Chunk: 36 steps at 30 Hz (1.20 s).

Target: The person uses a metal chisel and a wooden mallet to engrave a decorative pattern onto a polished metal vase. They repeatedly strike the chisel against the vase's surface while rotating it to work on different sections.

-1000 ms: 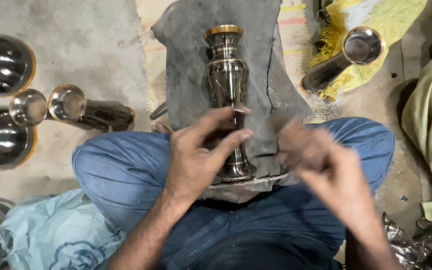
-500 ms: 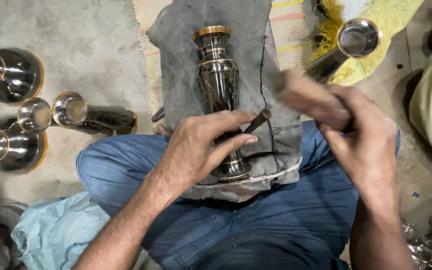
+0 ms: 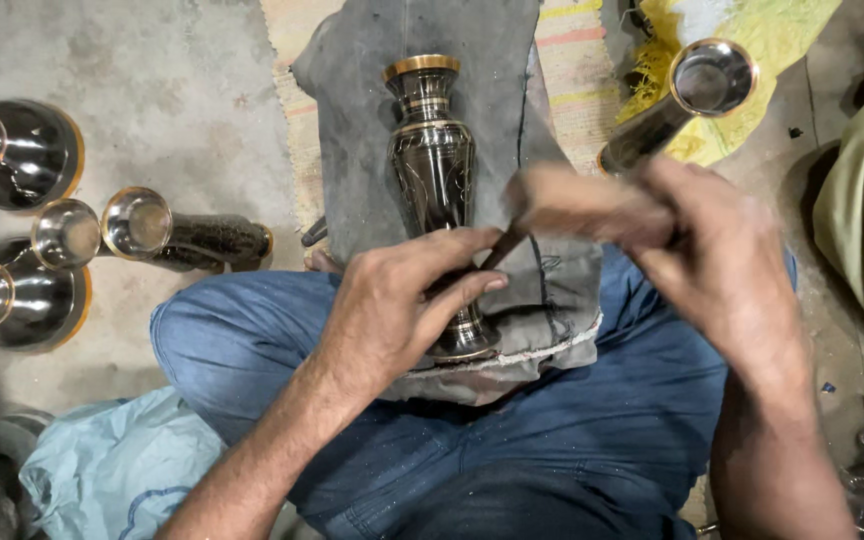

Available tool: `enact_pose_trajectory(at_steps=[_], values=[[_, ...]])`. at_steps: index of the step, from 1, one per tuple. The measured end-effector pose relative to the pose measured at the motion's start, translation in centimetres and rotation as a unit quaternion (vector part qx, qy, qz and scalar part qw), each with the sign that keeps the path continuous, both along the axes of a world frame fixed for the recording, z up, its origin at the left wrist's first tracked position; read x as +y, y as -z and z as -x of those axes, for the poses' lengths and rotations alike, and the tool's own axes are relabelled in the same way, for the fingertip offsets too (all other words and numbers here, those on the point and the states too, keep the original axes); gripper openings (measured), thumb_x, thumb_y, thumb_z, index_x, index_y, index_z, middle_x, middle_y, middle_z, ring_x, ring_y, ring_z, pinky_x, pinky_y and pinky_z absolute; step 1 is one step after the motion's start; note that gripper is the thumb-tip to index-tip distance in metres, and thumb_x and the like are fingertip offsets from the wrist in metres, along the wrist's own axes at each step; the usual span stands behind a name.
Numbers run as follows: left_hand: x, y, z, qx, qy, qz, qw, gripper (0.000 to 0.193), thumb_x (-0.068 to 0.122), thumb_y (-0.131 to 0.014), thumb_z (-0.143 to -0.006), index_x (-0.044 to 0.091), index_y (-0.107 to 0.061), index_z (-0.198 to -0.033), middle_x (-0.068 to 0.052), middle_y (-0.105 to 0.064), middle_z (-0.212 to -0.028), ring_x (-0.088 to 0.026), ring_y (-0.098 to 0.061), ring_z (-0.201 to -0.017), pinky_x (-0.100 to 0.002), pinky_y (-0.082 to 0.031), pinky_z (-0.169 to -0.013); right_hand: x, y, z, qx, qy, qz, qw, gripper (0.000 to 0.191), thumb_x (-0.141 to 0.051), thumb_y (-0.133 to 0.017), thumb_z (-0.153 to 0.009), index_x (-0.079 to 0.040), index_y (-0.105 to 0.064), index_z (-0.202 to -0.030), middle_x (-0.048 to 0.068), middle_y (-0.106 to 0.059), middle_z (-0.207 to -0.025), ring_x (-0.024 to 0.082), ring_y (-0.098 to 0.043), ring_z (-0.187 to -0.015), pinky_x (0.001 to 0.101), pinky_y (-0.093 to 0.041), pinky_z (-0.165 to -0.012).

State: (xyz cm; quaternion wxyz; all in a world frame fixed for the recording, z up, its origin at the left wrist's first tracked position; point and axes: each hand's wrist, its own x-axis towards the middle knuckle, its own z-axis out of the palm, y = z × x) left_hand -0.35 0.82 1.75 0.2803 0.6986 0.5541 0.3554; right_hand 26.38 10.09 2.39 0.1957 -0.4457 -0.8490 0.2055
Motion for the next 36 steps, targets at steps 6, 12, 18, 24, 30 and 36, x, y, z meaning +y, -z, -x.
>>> enact_pose_trajectory(at_steps=[6, 12, 18, 24, 30, 36], values=[[-1.4, 0.4, -0.2, -0.074, -0.081, 0.011, 0.994, 0.04, 0.027, -0.079, -0.09, 0.002, -0.072, -0.12, -0.012, -0.079, -0.111, -0.02, -0.08, -0.099, -0.033, -0.066, -0.082, 1.2, -1.2, 1.7, 0.002, -0.031, -0.006, 1.0, 0.032, -0.002, -0.079, -0.085, 0.001, -0.059, -0.109, 0.015, -0.068, -0.088, 0.027, -0.072, -0.081, 0.0389, -0.057, -0.067], [-1.3, 0.5, -0.3, -0.111, -0.085, 0.031, 0.99, 0.036, 0.025, -0.079, -0.091, 0.002, -0.072, -0.118, -0.011, -0.079, -0.112, -0.019, -0.08, -0.099, -0.032, -0.067, -0.082, 1.3, -2.0, 2.1, -0.013, -0.092, -0.055, 0.994, 0.038, 0.001, -0.08, -0.074, 0.002, -0.06, -0.107, 0.014, -0.067, -0.087, 0.029, -0.069, -0.078, 0.0386, -0.054, -0.068], [-0.7, 0.2, 0.5, -0.047, 0.024, -0.021, 0.998, 0.032, 0.025, -0.077, -0.095, 0.004, -0.073, -0.12, -0.011, -0.078, -0.117, -0.024, -0.077, -0.109, -0.037, -0.063, -0.094, -0.6, -0.6, 0.7, 0.045, -0.005, 0.02, 0.999, 0.035, 0.006, -0.072, -0.078, 0.002, -0.062, -0.112, 0.014, -0.066, -0.089, 0.025, -0.068, -0.079, 0.037, -0.052, -0.069], [-0.4, 0.6, 1.2, -0.071, 0.061, 0.024, 0.995, 0.034, 0.022, -0.077, -0.093, 0.008, -0.073, -0.124, -0.009, -0.077, -0.12, -0.021, -0.077, -0.107, -0.037, -0.063, -0.094, -3.0, 0.6, -0.1, 0.013, 0.027, -0.045, 0.999, 0.031, 0.005, -0.071, -0.074, 0.002, -0.063, -0.105, 0.017, -0.069, -0.09, 0.028, -0.069, -0.084, 0.0388, -0.054, -0.076], [-0.4, 2.1, 2.1, -0.205, 0.049, 0.017, 0.977, 0.035, 0.017, -0.075, -0.098, 0.008, -0.068, -0.131, -0.007, -0.077, -0.122, -0.018, -0.077, -0.112, -0.034, -0.064, -0.101, -3.1, -1.5, 0.8, 0.076, 0.056, -0.041, 0.995, 0.038, 0.002, -0.073, -0.081, 0.003, -0.064, -0.119, 0.017, -0.068, -0.097, 0.024, -0.068, -0.084, 0.0358, -0.052, -0.075], [-0.1, 2.8, 2.2, -0.176, 0.077, 0.026, 0.981, 0.035, 0.018, -0.075, -0.096, 0.011, -0.07, -0.13, -0.007, -0.078, -0.119, -0.018, -0.078, -0.11, -0.033, -0.065, -0.096, -2.2, -3.6, 2.3, 0.033, 0.046, -0.065, 0.996, 0.033, 0.0, -0.075, -0.08, 0.002, -0.065, -0.112, 0.016, -0.066, -0.092, 0.031, -0.065, -0.082, 0.0403, -0.05, -0.075]])
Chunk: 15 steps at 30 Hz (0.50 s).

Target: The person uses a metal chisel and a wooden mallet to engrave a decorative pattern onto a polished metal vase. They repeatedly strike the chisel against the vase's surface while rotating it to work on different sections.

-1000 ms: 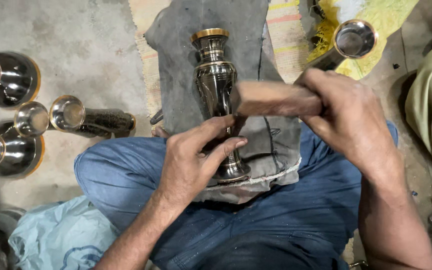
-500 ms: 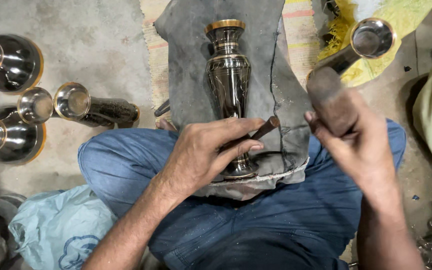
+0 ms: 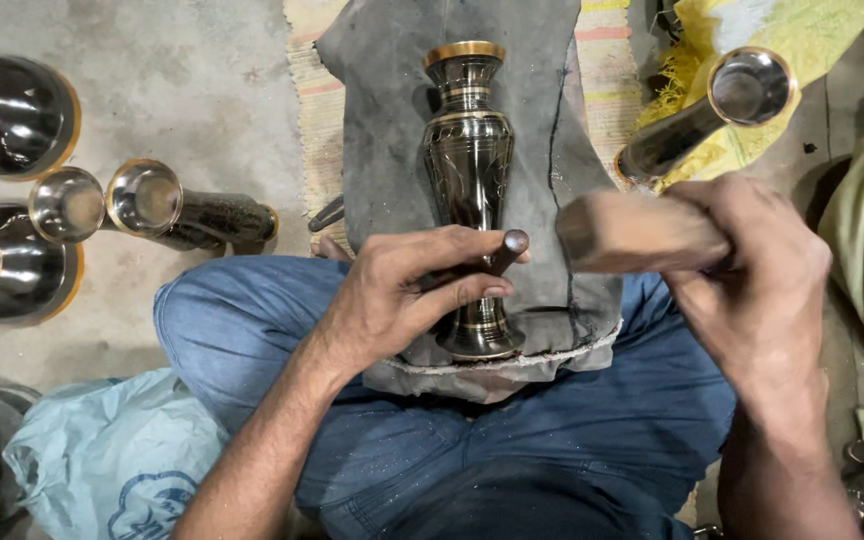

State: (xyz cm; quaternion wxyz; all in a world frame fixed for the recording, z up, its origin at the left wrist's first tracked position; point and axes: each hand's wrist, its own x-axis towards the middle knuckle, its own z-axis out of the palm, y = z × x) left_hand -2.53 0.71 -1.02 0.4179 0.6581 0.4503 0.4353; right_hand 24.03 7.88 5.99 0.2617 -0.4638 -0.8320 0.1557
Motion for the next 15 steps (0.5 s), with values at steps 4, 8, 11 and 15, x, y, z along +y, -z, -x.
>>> enact_pose_trajectory(at_steps=[4, 8, 11, 15], values=[[0.2, -0.2, -0.1, 0.004, -0.006, 0.005, 1.0, 0.035, 0.022, -0.073, -0.097, 0.01, -0.07, -0.13, -0.007, -0.078, -0.118, -0.019, -0.078, -0.111, -0.033, -0.065, -0.098, 0.4, -0.6, -0.2, -0.134, -0.079, -0.12, 0.981, 0.036, -0.001, -0.081, -0.071, 0.003, -0.065, -0.103, 0.018, -0.065, -0.084, 0.038, -0.062, -0.08, 0.0473, -0.05, -0.074], [0.0, -0.3, -0.5, 0.04, -0.037, -0.032, 0.998, 0.035, 0.025, -0.077, -0.095, 0.008, -0.072, -0.126, -0.01, -0.077, -0.12, -0.022, -0.077, -0.112, -0.034, -0.063, -0.096, 1.5, -0.6, -0.6, -0.137, -0.053, -0.045, 0.988, 0.034, -0.004, -0.079, -0.081, -0.001, -0.062, -0.111, 0.015, -0.065, -0.09, 0.031, -0.064, -0.083, 0.0413, -0.052, -0.078], [-0.2, -0.2, -0.7, 0.042, -0.053, -0.008, 0.998, 0.034, 0.026, -0.077, -0.095, 0.008, -0.072, -0.123, -0.01, -0.078, -0.119, -0.02, -0.079, -0.109, -0.033, -0.065, -0.093, 2.6, -0.6, -0.7, -0.198, -0.09, -0.067, 0.974, 0.03, -0.01, -0.083, -0.084, -0.001, -0.062, -0.103, 0.014, -0.066, -0.085, 0.029, -0.066, -0.077, 0.0418, -0.054, -0.075], [-0.7, 0.1, -1.2, 0.028, -0.07, 0.001, 0.997, 0.039, 0.028, -0.078, -0.092, 0.008, -0.072, -0.125, -0.01, -0.077, -0.12, -0.019, -0.079, -0.106, -0.031, -0.065, -0.09, 3.5, -1.1, -0.4, -0.137, -0.105, -0.016, 0.985, 0.041, -0.006, -0.078, -0.078, 0.0, -0.059, -0.113, 0.015, -0.067, -0.09, 0.028, -0.069, -0.08, 0.0384, -0.056, -0.072]])
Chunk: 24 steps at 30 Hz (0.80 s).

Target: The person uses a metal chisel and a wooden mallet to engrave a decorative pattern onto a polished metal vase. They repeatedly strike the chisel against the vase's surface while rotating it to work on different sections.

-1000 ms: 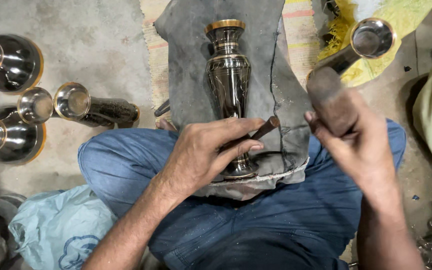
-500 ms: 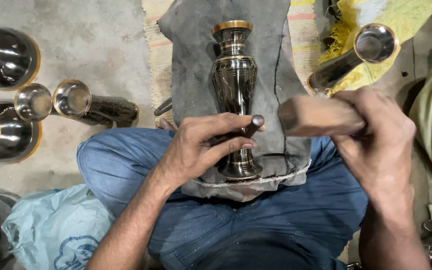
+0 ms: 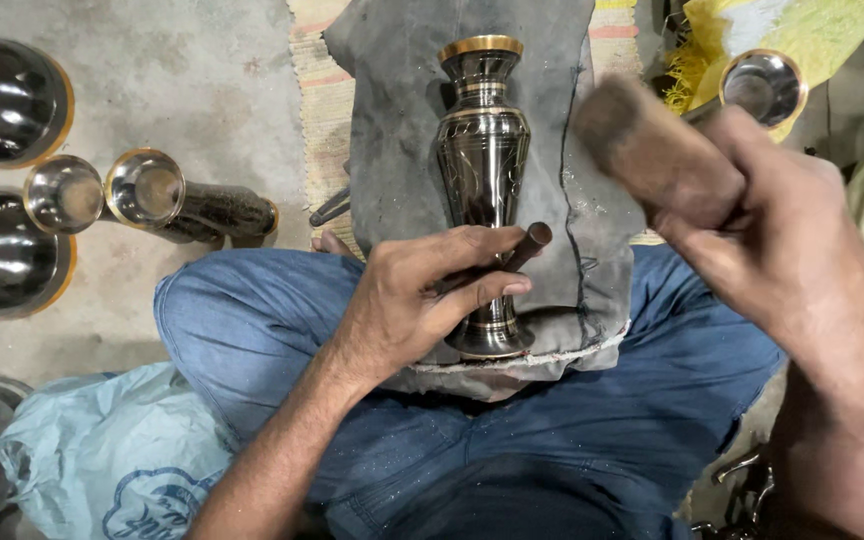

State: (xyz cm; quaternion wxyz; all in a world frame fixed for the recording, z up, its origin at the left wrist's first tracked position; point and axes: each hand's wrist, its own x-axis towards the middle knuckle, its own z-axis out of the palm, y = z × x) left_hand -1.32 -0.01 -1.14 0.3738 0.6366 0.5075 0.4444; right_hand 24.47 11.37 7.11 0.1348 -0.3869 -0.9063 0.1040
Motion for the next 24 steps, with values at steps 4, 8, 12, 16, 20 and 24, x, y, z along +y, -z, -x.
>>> enact_pose_trajectory(at_steps=[4, 8, 12, 16, 20, 24], values=[[-0.5, 0.2, -0.4, -0.045, -0.038, 0.007, 0.998, 0.037, 0.026, -0.078, -0.094, 0.007, -0.071, -0.124, -0.008, -0.079, -0.117, -0.016, -0.079, -0.105, -0.03, -0.066, -0.091, 0.8, -0.6, 1.0, -0.071, -0.049, -0.07, 0.994, 0.027, -0.004, -0.083, -0.085, -0.004, -0.063, -0.103, 0.014, -0.069, -0.082, 0.028, -0.07, -0.073, 0.0428, -0.057, -0.074], [-1.2, -0.2, -0.8, -0.077, -0.097, 0.064, 0.99, 0.035, 0.023, -0.081, -0.092, 0.006, -0.074, -0.121, -0.006, -0.081, -0.102, -0.012, -0.077, -0.091, -0.029, -0.063, -0.08, 1.8, -1.1, 2.1, -0.068, -0.043, 0.026, 0.996, 0.04, -0.004, -0.077, -0.08, -0.002, -0.06, -0.117, 0.016, -0.071, -0.092, 0.029, -0.074, -0.085, 0.0407, -0.058, -0.069], [-1.1, -0.5, -1.1, -0.089, -0.112, 0.034, 0.989, 0.035, 0.022, -0.081, -0.091, 0.005, -0.073, -0.121, -0.004, -0.08, -0.101, -0.009, -0.075, -0.087, -0.026, -0.061, -0.078, 3.3, -1.0, 3.0, -0.087, -0.007, 0.104, 0.991, 0.034, -0.011, -0.077, -0.086, -0.006, -0.058, -0.115, 0.011, -0.071, -0.088, 0.026, -0.075, -0.084, 0.0379, -0.061, -0.071], [-1.1, -0.4, -1.1, -0.074, -0.128, 0.049, 0.988, 0.032, 0.022, -0.084, -0.089, 0.004, -0.075, -0.114, -0.005, -0.08, -0.092, -0.008, -0.075, -0.082, -0.026, -0.061, -0.075, 3.3, -0.5, 2.9, -0.088, -0.124, -0.094, 0.984, 0.043, -0.018, -0.084, -0.076, -0.002, -0.063, -0.11, 0.016, -0.071, -0.087, 0.035, -0.072, -0.083, 0.0433, -0.056, -0.066], [-1.3, -0.2, -1.0, -0.067, -0.109, 0.034, 0.991, 0.03, 0.02, -0.084, -0.089, 0.003, -0.075, -0.112, -0.006, -0.08, -0.094, -0.011, -0.075, -0.082, -0.027, -0.061, -0.076, 2.4, -0.5, 2.2, -0.063, -0.05, 0.032, 0.996, 0.036, -0.013, -0.078, -0.079, -0.003, -0.059, -0.108, 0.012, -0.071, -0.088, 0.026, -0.074, -0.082, 0.0376, -0.06, -0.071], [-1.2, -0.2, -0.4, -0.083, -0.052, -0.007, 0.995, 0.035, 0.015, -0.08, -0.093, 0.0, -0.071, -0.124, -0.011, -0.079, -0.113, -0.016, -0.078, -0.1, -0.03, -0.063, -0.088, 1.4, -1.0, 1.4, -0.073, 0.031, 0.039, 0.996, 0.03, -0.013, -0.079, -0.083, -0.002, -0.059, -0.102, 0.012, -0.067, -0.084, 0.025, -0.07, -0.077, 0.0398, -0.057, -0.067]])
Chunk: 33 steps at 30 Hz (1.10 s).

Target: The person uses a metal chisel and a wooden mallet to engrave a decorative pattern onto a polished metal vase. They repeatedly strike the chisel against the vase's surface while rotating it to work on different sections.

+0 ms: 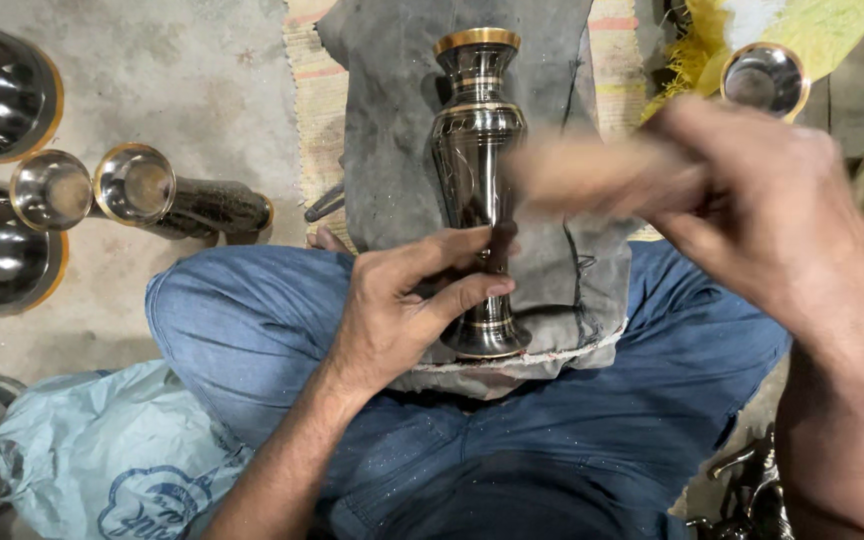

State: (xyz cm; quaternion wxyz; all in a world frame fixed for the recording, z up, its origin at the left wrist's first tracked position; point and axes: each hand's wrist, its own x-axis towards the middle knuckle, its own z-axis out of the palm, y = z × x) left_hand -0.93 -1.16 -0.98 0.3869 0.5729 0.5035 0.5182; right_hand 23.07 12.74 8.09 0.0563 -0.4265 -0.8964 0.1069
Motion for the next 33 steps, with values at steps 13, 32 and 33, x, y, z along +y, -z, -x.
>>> enact_pose_trajectory(at_steps=[13, 32, 33], values=[[-0.1, 1.1, 0.7, 0.069, 0.057, -0.013, 0.996, 0.032, 0.011, -0.076, -0.094, 0.001, -0.071, -0.124, -0.013, -0.078, -0.117, -0.023, -0.079, -0.105, -0.033, -0.065, -0.09, -3.3, 1.6, -0.7, 0.136, 0.079, 0.053, 0.986, 0.021, -0.016, -0.071, -0.091, -0.003, -0.06, -0.103, 0.005, -0.063, -0.081, 0.019, -0.064, -0.069, 0.0403, -0.053, -0.067], [-0.5, -0.1, -0.2, -0.114, -0.091, 0.044, 0.988, 0.035, 0.008, -0.074, -0.097, 0.002, -0.066, -0.131, -0.008, -0.078, -0.113, -0.014, -0.077, -0.098, -0.03, -0.065, -0.089, -10.5, 7.8, 0.6, 0.14, -0.026, 0.085, 0.986, 0.049, -0.003, -0.08, -0.06, -0.004, -0.067, -0.108, 0.012, -0.073, -0.09, 0.036, -0.072, -0.083, 0.0447, -0.056, -0.069], [-0.3, -0.4, -0.3, -0.112, -0.079, 0.043, 0.99, 0.036, 0.01, -0.074, -0.097, 0.003, -0.065, -0.132, -0.008, -0.077, -0.118, -0.014, -0.077, -0.1, -0.03, -0.065, -0.091, -10.2, 7.6, 0.1, 0.18, -0.035, 0.132, 0.974, 0.051, -0.005, -0.081, -0.063, -0.004, -0.066, -0.112, 0.013, -0.073, -0.095, 0.033, -0.073, -0.086, 0.0411, -0.058, -0.069]])
